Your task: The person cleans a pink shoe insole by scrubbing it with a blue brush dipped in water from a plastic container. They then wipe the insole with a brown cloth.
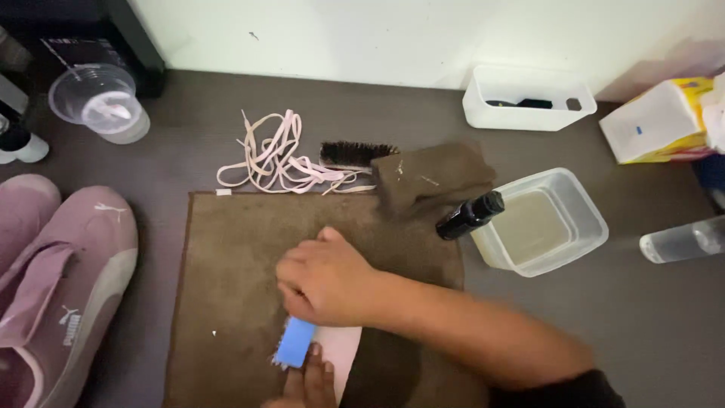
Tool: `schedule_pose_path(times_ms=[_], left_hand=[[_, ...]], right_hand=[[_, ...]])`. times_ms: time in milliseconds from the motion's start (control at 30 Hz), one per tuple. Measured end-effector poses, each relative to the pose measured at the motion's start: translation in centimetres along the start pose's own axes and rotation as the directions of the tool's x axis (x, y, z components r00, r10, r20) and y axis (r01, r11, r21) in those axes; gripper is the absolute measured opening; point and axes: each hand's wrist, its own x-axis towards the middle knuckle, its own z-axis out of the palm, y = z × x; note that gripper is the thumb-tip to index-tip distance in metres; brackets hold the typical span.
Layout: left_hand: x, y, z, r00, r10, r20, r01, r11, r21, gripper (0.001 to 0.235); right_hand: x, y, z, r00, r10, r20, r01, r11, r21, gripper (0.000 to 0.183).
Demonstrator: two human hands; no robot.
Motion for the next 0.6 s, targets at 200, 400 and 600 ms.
schedule_pose_path(times_ms=[200, 400, 600], left_hand=[[-1.7, -2.6, 1.0, 0.841, 0.539, 0.043, -0.540, 0.834, 0.112, 0.028], [-0.9, -2.3, 0.9, 0.841, 0.540, 0.016, -0.537, 0.833, 0.135, 0.034], [-1.7, -3.6, 0.9, 0.718, 0.664, 0.211, -0.687, 0.724, 0.063, 0.034]], right_hand=[[0.5, 7.6, -1.8, 0.958, 0.262, -0.117, -0.281, 0.939, -0.196, 0.021], [-0.3, 0.8, -0.6, 0.982, -0.042, -0.185, 0.002, 0.978, -0.210, 0.022], [0.7, -0.7, -7.3, 0.954, 0.287, -0.086, -0.295, 0.950, -0.104, 0.039]])
